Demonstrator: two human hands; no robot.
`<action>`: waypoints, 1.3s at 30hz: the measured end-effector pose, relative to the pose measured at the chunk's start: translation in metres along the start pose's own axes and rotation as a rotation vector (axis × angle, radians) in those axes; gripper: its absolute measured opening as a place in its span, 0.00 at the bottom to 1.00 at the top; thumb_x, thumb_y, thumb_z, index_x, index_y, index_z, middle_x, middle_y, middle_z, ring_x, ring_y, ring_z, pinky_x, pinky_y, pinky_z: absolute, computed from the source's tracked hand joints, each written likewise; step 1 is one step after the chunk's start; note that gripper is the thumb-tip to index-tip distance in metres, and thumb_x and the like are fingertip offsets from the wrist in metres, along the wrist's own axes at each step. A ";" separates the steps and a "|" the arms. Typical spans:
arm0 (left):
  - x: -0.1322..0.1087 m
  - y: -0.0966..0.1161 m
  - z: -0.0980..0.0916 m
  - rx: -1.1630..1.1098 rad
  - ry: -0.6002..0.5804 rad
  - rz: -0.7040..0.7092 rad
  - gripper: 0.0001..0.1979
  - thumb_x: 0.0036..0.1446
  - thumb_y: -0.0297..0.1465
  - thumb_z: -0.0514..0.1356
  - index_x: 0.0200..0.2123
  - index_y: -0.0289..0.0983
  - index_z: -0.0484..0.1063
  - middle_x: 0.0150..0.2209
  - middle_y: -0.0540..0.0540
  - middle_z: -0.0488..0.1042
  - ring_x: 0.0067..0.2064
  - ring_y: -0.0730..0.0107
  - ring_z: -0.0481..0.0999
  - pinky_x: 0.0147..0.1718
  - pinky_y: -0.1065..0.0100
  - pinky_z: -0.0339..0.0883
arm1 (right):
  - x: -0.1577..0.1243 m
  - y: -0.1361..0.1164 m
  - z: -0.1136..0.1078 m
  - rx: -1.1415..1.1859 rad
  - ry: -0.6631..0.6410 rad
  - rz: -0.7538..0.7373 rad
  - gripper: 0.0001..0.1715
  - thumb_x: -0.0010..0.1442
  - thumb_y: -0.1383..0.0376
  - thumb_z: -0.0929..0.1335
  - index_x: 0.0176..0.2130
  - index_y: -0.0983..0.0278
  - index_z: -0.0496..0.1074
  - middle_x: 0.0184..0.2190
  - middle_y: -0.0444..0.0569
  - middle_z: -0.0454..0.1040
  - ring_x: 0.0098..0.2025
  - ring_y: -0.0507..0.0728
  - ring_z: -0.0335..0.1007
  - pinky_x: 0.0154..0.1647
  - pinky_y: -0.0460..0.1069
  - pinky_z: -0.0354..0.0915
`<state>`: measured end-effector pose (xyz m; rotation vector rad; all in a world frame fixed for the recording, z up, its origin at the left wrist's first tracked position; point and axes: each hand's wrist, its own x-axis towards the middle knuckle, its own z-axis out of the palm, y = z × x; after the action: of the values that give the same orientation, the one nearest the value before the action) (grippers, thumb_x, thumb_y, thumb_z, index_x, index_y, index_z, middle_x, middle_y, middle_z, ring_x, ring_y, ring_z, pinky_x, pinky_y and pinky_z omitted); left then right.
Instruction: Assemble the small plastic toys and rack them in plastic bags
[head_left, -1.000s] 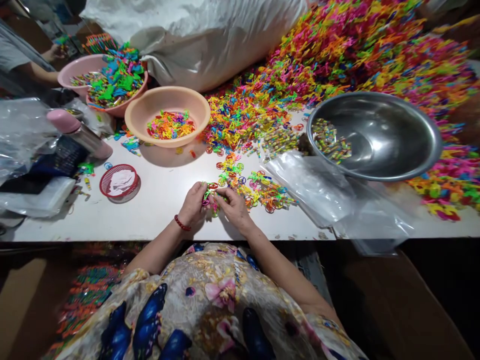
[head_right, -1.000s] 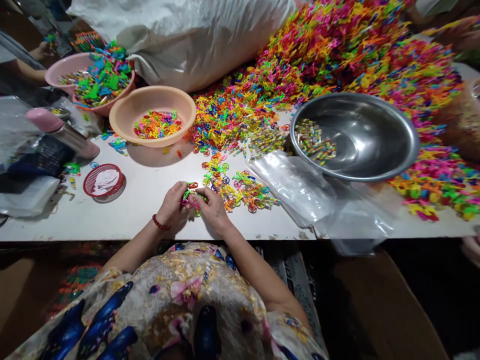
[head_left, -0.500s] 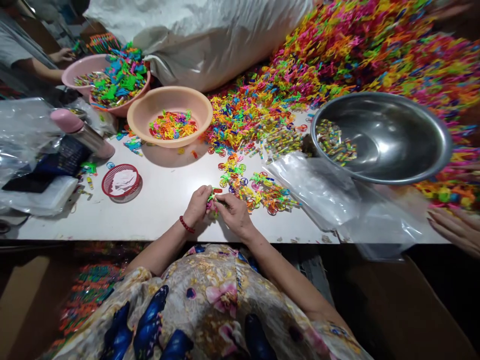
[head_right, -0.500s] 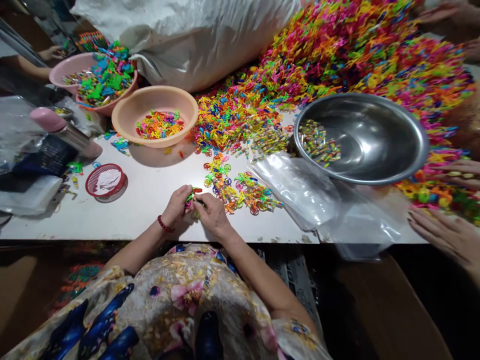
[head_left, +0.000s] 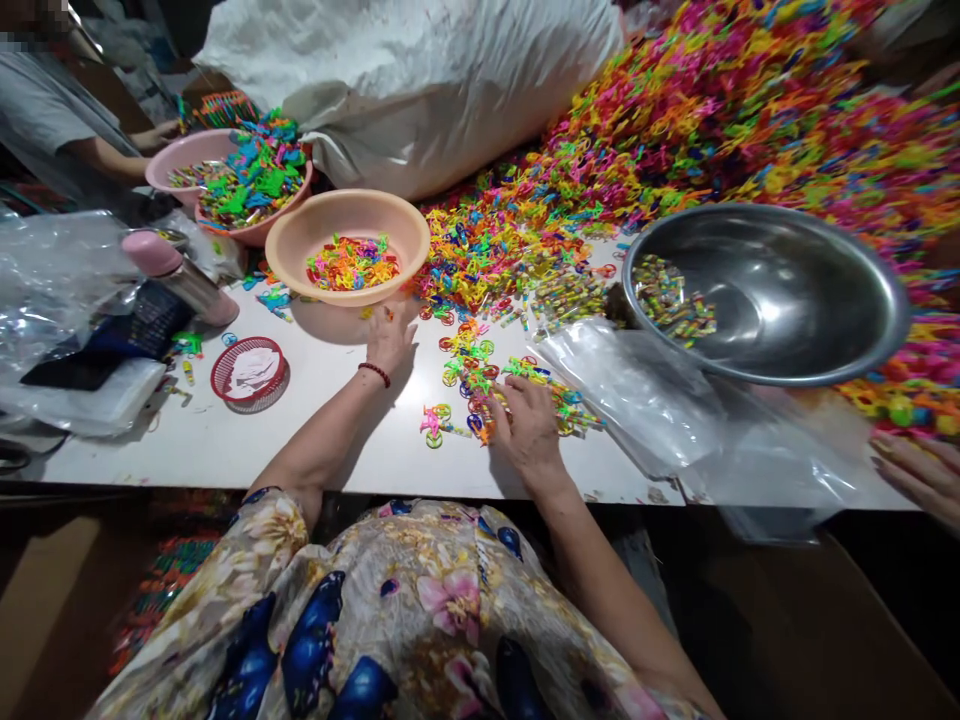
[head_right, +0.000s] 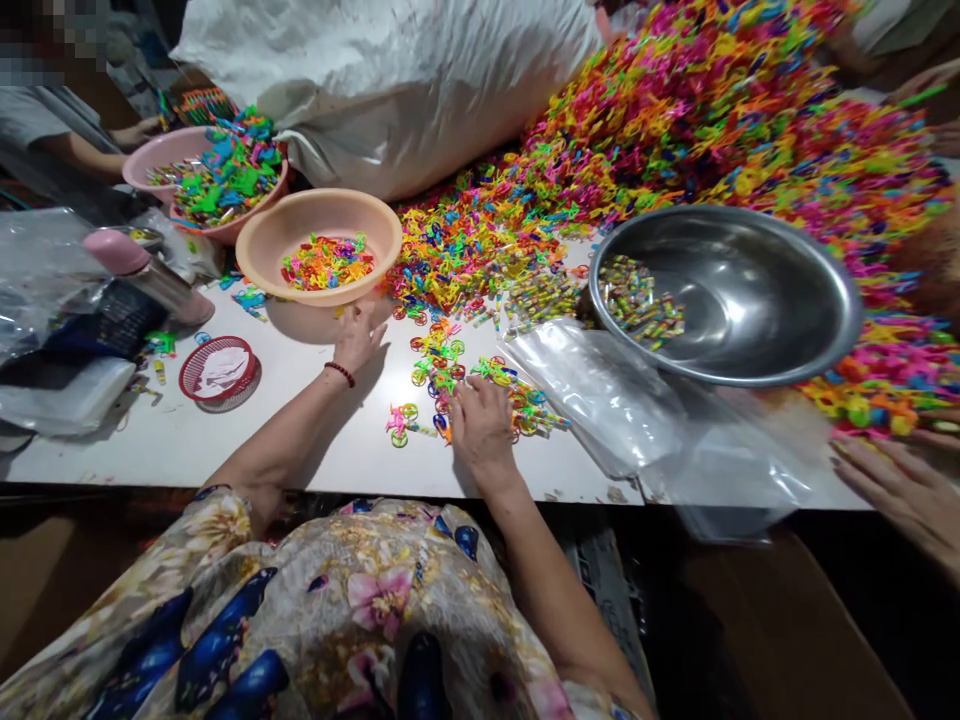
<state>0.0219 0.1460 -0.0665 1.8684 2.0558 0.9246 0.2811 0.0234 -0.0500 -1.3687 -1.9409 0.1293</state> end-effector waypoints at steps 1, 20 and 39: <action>0.009 -0.006 0.004 0.051 -0.012 -0.021 0.11 0.60 0.32 0.61 0.45 0.35 0.72 0.51 0.33 0.68 0.56 0.47 0.67 0.56 0.50 0.60 | -0.001 -0.002 0.001 0.011 -0.019 -0.033 0.11 0.67 0.64 0.65 0.45 0.63 0.76 0.48 0.59 0.75 0.51 0.65 0.69 0.55 0.62 0.66; 0.051 0.019 -0.066 -0.132 0.091 0.315 0.10 0.64 0.29 0.58 0.47 0.36 0.75 0.51 0.39 0.72 0.54 0.56 0.69 0.59 0.50 0.62 | 0.115 0.040 0.030 -0.286 -0.514 0.212 0.15 0.68 0.64 0.63 0.46 0.69 0.75 0.45 0.63 0.77 0.46 0.65 0.72 0.47 0.53 0.64; -0.013 0.016 0.011 0.058 -0.446 0.344 0.08 0.52 0.26 0.62 0.37 0.38 0.74 0.40 0.40 0.70 0.45 0.56 0.70 0.48 0.57 0.66 | 0.173 0.079 0.083 -0.382 -0.467 0.415 0.23 0.67 0.65 0.63 0.58 0.72 0.64 0.55 0.71 0.67 0.56 0.69 0.68 0.54 0.57 0.64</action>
<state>0.0437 0.1365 -0.0691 2.2546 1.5443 0.4509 0.2649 0.2301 -0.0585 -2.1436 -2.0920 0.3114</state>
